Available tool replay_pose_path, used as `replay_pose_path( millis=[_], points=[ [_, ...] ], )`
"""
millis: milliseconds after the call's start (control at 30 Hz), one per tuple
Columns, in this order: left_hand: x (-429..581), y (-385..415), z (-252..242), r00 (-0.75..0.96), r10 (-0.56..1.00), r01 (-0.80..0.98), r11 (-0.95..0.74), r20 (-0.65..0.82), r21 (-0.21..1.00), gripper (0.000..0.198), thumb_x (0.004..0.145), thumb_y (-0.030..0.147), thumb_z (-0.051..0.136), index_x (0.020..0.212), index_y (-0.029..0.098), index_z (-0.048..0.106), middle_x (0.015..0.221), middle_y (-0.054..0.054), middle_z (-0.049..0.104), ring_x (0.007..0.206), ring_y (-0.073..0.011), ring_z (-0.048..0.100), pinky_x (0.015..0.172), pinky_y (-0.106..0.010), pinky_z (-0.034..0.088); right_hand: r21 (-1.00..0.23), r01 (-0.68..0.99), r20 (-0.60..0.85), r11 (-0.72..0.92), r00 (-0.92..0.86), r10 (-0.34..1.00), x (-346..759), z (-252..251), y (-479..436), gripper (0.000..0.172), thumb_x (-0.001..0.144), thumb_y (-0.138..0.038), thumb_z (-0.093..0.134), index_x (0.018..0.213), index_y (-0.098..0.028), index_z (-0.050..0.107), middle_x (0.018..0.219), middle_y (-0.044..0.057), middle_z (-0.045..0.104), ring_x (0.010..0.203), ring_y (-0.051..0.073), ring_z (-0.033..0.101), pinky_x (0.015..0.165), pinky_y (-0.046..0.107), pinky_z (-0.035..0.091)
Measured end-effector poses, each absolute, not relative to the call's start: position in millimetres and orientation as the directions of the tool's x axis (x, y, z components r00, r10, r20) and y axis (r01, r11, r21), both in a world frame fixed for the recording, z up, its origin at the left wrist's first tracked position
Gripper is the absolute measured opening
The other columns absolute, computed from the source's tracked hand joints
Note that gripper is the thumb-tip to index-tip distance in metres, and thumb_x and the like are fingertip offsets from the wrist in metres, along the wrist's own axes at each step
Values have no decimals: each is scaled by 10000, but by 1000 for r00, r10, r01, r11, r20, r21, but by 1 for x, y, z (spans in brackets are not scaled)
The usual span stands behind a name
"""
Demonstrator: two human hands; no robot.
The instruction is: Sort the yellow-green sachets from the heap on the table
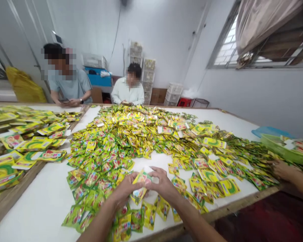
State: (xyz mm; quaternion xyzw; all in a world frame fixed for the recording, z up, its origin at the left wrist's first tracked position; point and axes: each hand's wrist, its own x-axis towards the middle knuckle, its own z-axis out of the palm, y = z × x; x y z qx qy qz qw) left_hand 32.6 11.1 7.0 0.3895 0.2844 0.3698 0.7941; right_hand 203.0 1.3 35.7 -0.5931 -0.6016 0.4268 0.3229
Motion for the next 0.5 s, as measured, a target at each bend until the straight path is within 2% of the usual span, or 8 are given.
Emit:
replay_pose_path(
  millis=[100, 200, 367, 500],
  points=[
    [32, 10, 10, 537, 835, -369, 359, -118, 857, 424, 573, 330, 802, 901, 152, 602, 743, -24, 630, 579, -143, 579, 573, -279, 478, -888, 455, -148, -62, -155, 977, 204, 38, 4, 445, 607, -562, 702, 853, -193, 736, 1360, 105, 432, 1309, 303, 257, 1091, 426, 167],
    [29, 6, 18, 588, 804, -354, 352, -86, 867, 423, 552, 334, 811, 873, 150, 605, 708, -22, 619, 578, -148, 576, 569, -274, 458, -908, 414, -171, -60, -238, 956, 203, 43, 7, 502, 687, -621, 597, 844, -165, 737, 1382, 122, 414, 1310, 303, 269, 1080, 430, 176],
    [28, -5, 22, 613, 785, -304, 335, -86, 892, 358, 658, 398, 736, 896, 163, 609, 713, -38, 650, 573, -145, 584, 577, -269, 446, -888, 454, -104, 70, -346, 932, 195, 52, 10, 317, 703, -472, 646, 631, -173, 723, 1276, 79, 522, 1266, 299, 305, 1053, 430, 214],
    [35, -4, 17, 593, 794, -253, 346, -138, 903, 413, 663, 469, 707, 928, 176, 585, 655, -36, 660, 543, -157, 588, 559, -277, 446, -884, 461, -106, 80, -363, 926, 186, 51, 12, 280, 743, -391, 602, 595, -177, 706, 1247, 58, 542, 1248, 286, 332, 1050, 433, 226]
  ],
)
